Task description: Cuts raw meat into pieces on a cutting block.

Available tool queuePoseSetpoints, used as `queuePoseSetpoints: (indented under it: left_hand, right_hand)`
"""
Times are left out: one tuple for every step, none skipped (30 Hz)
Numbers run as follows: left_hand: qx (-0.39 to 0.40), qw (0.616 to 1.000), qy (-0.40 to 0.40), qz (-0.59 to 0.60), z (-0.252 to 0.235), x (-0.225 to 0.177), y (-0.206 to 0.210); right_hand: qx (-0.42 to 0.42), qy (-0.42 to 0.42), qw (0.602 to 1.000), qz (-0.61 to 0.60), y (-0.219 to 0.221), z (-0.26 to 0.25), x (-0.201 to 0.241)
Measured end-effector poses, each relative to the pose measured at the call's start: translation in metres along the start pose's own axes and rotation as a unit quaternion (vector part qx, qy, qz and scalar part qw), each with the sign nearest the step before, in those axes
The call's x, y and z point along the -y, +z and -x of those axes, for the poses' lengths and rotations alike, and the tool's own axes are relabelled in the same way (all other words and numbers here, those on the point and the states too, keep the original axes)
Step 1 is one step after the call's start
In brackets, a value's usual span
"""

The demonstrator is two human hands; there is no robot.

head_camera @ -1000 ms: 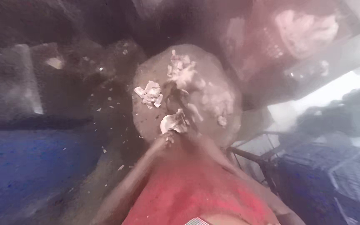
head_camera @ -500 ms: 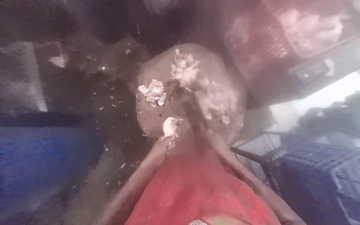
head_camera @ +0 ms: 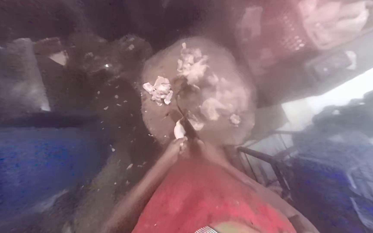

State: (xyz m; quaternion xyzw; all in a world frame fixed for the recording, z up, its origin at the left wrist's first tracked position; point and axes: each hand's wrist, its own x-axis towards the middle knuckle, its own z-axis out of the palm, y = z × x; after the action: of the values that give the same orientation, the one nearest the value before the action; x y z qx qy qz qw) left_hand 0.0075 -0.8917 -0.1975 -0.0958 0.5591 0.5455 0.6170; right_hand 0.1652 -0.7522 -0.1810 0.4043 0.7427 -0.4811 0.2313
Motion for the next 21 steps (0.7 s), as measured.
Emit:
queuePoseSetpoints:
  left_hand:
    - [0.019, 0.999, -0.016, -0.034, 0.018, -0.001, -0.013]
    - [0.045, 0.996, -0.021, -0.071, 0.039, -0.006, -0.026]
    - [0.074, 0.992, -0.015, -0.102, 0.060, -0.015, -0.036]
    - [0.107, 0.987, -0.007, -0.122, 0.082, -0.024, -0.046]
    - [0.136, 0.981, 0.003, -0.139, 0.099, -0.035, -0.054]
    - [0.158, 0.975, 0.019, -0.157, 0.112, -0.047, -0.060]
    - [0.173, 0.968, 0.038, -0.176, 0.118, -0.061, -0.063]
    - [0.183, 0.962, 0.061, -0.195, 0.115, -0.074, -0.062]
    - [0.190, 0.956, 0.084, -0.209, 0.104, -0.088, -0.056]
    - [0.191, 0.953, 0.107, -0.210, 0.085, -0.101, -0.048]
    - [0.182, 0.952, 0.132, -0.209, 0.058, -0.114, -0.038]
    - [0.149, 0.948, 0.165, -0.229, 0.030, -0.123, -0.026]
    - [0.078, 0.931, 0.206, -0.291, 0.002, -0.129, -0.013]
    - [-0.010, 0.889, 0.243, -0.389, -0.023, -0.134, 0.001]
    - [-0.064, 0.830, 0.259, -0.489, -0.039, -0.138, 0.014]
    - [-0.079, 0.770, 0.260, -0.577, -0.044, -0.139, 0.031]
    - [-0.041, 0.712, 0.262, -0.650, -0.041, -0.140, 0.045]
    - [0.000, 0.630, 0.305, -0.714, -0.046, -0.133, 0.050]
    - [0.034, 0.558, 0.356, -0.749, -0.055, -0.118, 0.050]
    - [0.058, 0.517, 0.378, -0.765, -0.059, -0.101, 0.047]
    - [0.067, 0.502, 0.370, -0.779, -0.064, -0.089, 0.044]
  right_hand:
    - [0.008, 0.005, 1.000, 0.007, -0.001, 0.001, 0.002]
    - [0.008, 0.006, 1.000, 0.005, -0.004, 0.001, 0.004]
    - [0.002, 0.006, 1.000, 0.003, -0.008, 0.000, 0.004]
    - [-0.006, 0.010, 1.000, 0.004, -0.009, -0.001, 0.001]
    - [-0.008, 0.016, 1.000, 0.011, -0.009, -0.002, 0.000]
    - [-0.004, 0.019, 1.000, 0.014, -0.009, -0.002, -0.001]
    - [0.005, 0.018, 1.000, 0.008, -0.010, -0.003, -0.003]
    - [0.014, 0.008, 1.000, -0.012, -0.011, -0.003, -0.008]
    - [0.018, -0.011, 0.999, -0.039, -0.012, -0.003, -0.018]
    - [0.015, -0.041, 0.997, -0.069, -0.014, -0.004, -0.030]
    - [0.003, -0.072, 0.993, -0.096, -0.015, -0.005, -0.041]
    - [-0.009, -0.086, 0.990, -0.115, -0.013, -0.003, -0.054]
    - [-0.025, -0.081, 0.990, -0.109, -0.014, 0.002, -0.065]
    - [-0.047, -0.061, 0.993, -0.089, -0.017, 0.006, -0.074]
    - [-0.070, -0.030, 0.995, -0.065, -0.022, 0.007, -0.084]
    - [-0.092, 0.001, 0.994, -0.051, -0.026, 0.006, -0.095]
    - [-0.109, 0.013, 0.992, -0.068, -0.029, 0.006, -0.104]
    - [-0.118, 0.012, 0.987, -0.104, -0.031, 0.006, -0.109]
    - [-0.122, 0.005, 0.981, -0.148, -0.030, 0.008, -0.111]
    - [-0.120, -0.002, 0.977, -0.176, -0.025, 0.013, -0.110]
    - [-0.119, -0.003, 0.975, -0.187, -0.023, 0.015, -0.105]
